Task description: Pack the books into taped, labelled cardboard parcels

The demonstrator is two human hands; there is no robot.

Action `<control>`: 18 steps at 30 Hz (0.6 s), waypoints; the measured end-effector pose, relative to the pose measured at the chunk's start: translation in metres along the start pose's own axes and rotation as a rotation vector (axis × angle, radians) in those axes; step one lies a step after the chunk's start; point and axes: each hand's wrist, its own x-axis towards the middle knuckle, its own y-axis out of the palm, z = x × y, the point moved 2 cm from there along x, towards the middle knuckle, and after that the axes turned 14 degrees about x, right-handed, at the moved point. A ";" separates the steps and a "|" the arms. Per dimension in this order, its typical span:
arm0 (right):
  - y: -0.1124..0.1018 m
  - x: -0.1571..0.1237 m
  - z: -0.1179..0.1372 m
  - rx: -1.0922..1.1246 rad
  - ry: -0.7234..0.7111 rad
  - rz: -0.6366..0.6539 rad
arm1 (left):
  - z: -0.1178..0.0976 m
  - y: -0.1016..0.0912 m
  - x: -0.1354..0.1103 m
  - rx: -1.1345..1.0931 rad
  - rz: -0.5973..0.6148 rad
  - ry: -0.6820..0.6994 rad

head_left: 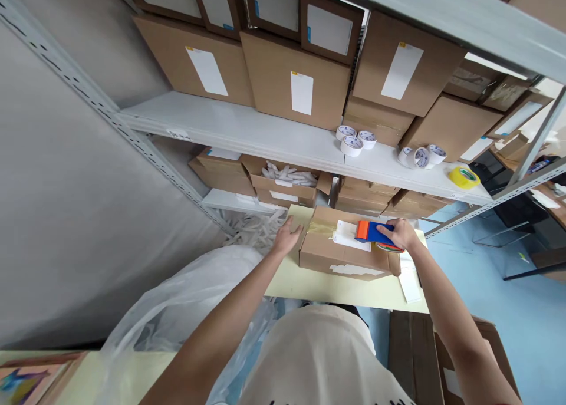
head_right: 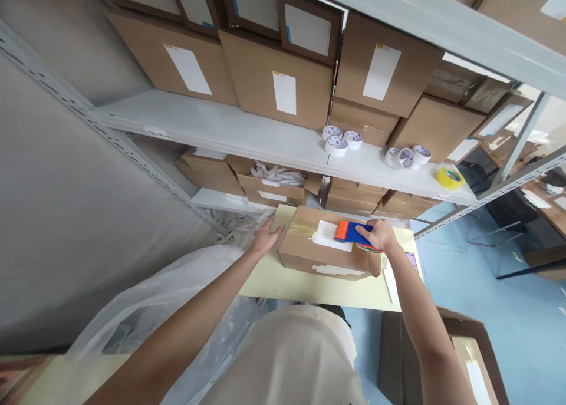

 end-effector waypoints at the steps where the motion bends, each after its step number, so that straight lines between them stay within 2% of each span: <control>1: 0.000 0.000 0.000 0.000 -0.002 -0.005 | -0.002 0.003 -0.001 -0.060 0.003 0.007; 4: 0.002 -0.002 -0.001 -0.009 0.006 -0.026 | -0.015 0.010 -0.006 -0.186 0.111 0.052; 7: 0.002 -0.002 -0.003 -0.016 0.018 -0.011 | -0.030 0.002 -0.013 -0.046 0.155 0.086; 8: 0.001 -0.002 -0.003 -0.015 0.014 -0.002 | -0.036 -0.003 -0.014 0.025 0.130 0.133; 11: -0.005 0.000 -0.008 0.034 0.008 0.063 | -0.057 -0.017 -0.018 0.215 0.058 0.393; 13: -0.009 0.001 -0.011 0.118 0.018 0.153 | -0.067 -0.020 -0.018 0.303 0.092 0.481; 15: -0.011 0.003 -0.014 0.207 0.032 0.225 | -0.071 -0.020 -0.017 0.358 0.133 0.473; 18: -0.015 0.008 -0.017 0.294 0.024 0.252 | -0.070 -0.018 -0.015 0.409 0.154 0.460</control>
